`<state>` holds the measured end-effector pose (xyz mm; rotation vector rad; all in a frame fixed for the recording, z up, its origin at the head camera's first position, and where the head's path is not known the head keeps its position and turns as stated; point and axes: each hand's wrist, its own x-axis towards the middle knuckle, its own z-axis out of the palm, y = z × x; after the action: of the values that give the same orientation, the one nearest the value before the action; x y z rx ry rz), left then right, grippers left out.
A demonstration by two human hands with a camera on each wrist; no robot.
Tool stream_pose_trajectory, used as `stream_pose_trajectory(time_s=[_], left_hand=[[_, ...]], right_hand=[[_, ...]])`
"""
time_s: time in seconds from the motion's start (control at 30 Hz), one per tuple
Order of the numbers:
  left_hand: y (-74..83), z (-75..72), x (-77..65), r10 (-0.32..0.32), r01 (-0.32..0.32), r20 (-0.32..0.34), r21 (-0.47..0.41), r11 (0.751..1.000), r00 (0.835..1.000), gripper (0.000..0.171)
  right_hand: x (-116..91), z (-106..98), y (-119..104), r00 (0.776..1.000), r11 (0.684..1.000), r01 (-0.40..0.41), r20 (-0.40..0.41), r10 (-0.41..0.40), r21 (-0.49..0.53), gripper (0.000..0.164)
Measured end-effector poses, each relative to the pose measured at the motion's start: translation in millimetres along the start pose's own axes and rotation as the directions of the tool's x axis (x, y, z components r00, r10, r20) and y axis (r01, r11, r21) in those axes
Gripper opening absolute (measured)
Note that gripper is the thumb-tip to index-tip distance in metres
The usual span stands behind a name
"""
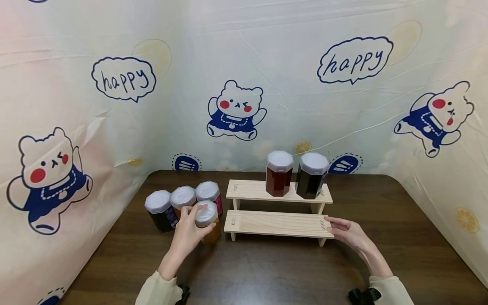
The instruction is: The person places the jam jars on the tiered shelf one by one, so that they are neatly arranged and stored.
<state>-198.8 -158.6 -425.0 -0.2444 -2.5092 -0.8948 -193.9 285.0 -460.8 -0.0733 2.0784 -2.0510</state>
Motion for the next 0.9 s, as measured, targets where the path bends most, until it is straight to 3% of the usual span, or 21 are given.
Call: stream_pose_trajectory(time_s=[0.37,0.6,0.9], left_hand=[[-1.4,2.3,1.3,-0.040,0.038,-0.050,-0.043,0.998,0.998,0.052],[1.2,1.5,0.7,-0.074,0.074,-0.122,-0.006,0.997,0.990,0.051],[9.5,-5.4,3.0,-0.025,0.019,-0.191,-0.030,0.999,0.981,0.051]], right_hand=[[0,-1,0,1.000,1.000,-0.010,-0.010,0.010,-0.014,0.050],[1,-1,0,1.000,1.000,-0.021,-0.008,0.021,-0.012,0.050],[1,-1,0,1.000,1.000,-0.015,-0.002,0.015,-0.002,0.048]])
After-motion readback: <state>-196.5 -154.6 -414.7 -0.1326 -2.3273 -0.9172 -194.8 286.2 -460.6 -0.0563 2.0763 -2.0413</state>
